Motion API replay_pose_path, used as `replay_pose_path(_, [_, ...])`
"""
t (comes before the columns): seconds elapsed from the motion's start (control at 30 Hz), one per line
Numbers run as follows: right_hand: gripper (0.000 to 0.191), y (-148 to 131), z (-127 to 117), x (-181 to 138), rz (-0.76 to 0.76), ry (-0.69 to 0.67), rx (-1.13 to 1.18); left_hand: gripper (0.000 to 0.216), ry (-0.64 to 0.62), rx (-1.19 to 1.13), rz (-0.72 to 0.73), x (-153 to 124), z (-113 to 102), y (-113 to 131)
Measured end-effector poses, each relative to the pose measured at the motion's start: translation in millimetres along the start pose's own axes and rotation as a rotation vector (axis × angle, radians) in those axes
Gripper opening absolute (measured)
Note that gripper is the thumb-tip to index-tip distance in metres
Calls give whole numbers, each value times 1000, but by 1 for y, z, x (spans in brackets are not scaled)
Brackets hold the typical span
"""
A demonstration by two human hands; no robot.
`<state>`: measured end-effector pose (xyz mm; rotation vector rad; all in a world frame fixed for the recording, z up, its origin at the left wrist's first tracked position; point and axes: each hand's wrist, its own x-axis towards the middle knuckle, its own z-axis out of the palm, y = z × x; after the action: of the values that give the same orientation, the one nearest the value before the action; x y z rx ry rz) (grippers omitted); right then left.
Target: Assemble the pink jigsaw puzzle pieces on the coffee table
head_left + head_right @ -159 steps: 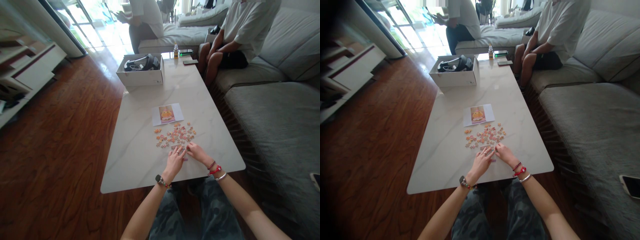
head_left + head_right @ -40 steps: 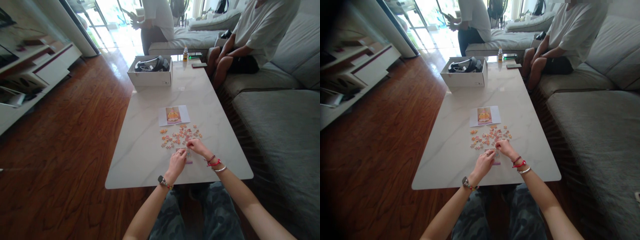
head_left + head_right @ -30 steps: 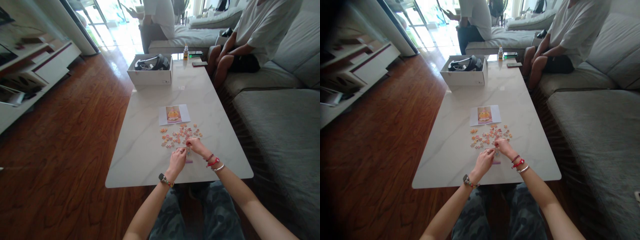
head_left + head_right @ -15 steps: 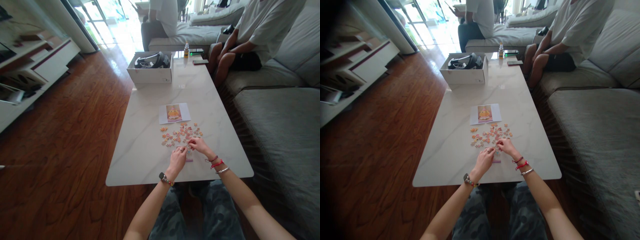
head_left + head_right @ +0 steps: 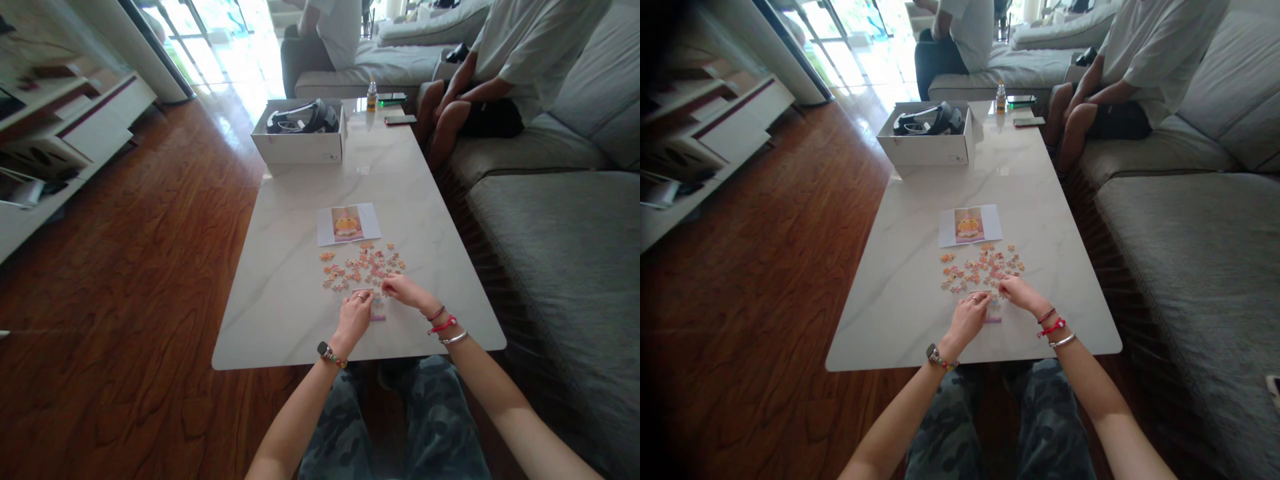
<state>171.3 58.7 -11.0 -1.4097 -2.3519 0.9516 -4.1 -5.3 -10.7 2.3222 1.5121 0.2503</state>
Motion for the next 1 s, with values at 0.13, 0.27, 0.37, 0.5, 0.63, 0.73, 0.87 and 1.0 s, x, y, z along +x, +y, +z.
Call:
replay_pose_path(0.13, [17, 1, 4, 1, -115, -44, -50, 35, 1, 10, 7, -1, 0, 0])
replay_pose_path(0.27, [19, 3, 12, 3, -107, -1, -50, 40, -4, 30, 32, -2, 1, -1])
replay_pose_path(0.37, [17, 3, 18, 3, -86, 27, -62, 41, -13, 45, 39, -3, 2, 0])
replay_pose_path(0.5, [14, 1, 21, -3, -55, 90, -65, 42, -20, 60, 41, -3, 3, 1])
replay_pose_path(0.63, [9, 0, 20, -16, -36, 124, -56, 42, -16, 81, 42, -3, 3, 2])
replay_pose_path(0.73, [6, 2, 22, -24, -42, 102, -81, 43, -24, 115, 45, -3, 4, 2])
replay_pose_path(0.87, [11, 7, 27, -23, -66, 124, -91, 45, -27, 176, 54, -3, 6, 2])
replay_pose_path(1.0, [10, 10, 27, -19, -86, 135, -91, 43, -22, 198, 58, -3, 8, 1])
